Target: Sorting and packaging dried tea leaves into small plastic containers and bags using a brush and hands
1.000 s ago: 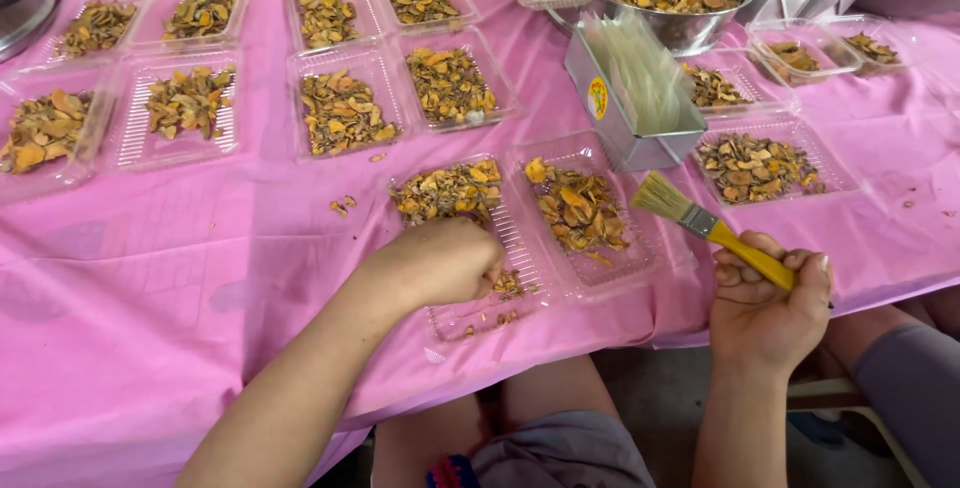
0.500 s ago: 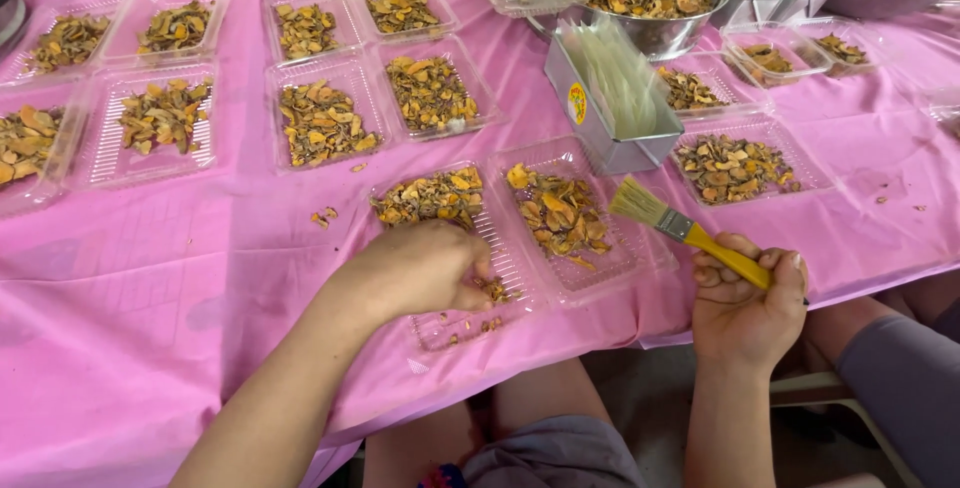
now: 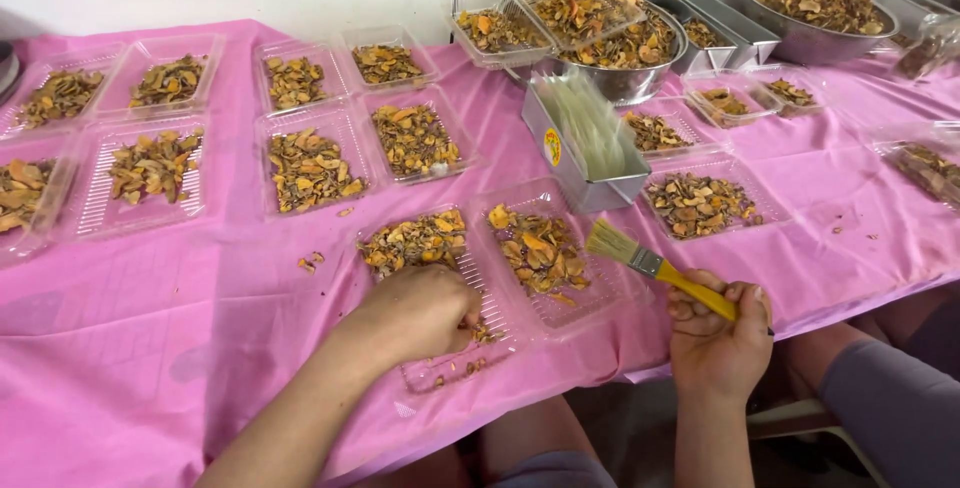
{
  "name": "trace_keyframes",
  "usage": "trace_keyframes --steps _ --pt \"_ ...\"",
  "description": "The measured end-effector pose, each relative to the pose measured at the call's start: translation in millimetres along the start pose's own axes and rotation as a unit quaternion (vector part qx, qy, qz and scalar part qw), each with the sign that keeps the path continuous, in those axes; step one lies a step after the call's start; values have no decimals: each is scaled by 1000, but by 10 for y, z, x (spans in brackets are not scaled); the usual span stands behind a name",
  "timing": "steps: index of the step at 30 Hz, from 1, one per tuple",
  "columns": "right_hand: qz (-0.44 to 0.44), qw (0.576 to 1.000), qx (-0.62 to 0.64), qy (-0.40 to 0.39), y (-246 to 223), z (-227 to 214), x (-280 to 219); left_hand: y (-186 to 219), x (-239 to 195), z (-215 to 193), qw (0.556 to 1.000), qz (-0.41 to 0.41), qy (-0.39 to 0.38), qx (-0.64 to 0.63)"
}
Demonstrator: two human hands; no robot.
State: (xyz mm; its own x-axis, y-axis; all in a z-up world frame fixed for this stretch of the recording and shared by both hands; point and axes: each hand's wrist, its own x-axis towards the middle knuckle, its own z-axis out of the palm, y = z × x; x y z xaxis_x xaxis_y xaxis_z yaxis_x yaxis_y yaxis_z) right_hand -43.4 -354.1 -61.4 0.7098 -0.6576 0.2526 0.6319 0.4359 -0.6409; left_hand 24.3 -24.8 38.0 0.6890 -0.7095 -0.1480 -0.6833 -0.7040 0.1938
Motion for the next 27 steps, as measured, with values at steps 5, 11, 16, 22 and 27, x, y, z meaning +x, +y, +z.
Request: trace_keyframes --steps 5,11,16,22,27 --pt "-7 1000 14 -22 32 -78 29 -51 75 82 999 14 27 15" --pt "10 1000 19 -9 7 -99 72 -145 133 101 998 36 58 -2" --pt "55 996 51 44 -112 10 31 -165 18 -155 989 34 57 -129" --pt "-50 984 -31 -171 -251 365 -527 -251 -53 -339 925 -33 138 -352" --pt "-175 935 -149 -269 -201 865 -901 -496 113 -186 902 -6 187 -390"
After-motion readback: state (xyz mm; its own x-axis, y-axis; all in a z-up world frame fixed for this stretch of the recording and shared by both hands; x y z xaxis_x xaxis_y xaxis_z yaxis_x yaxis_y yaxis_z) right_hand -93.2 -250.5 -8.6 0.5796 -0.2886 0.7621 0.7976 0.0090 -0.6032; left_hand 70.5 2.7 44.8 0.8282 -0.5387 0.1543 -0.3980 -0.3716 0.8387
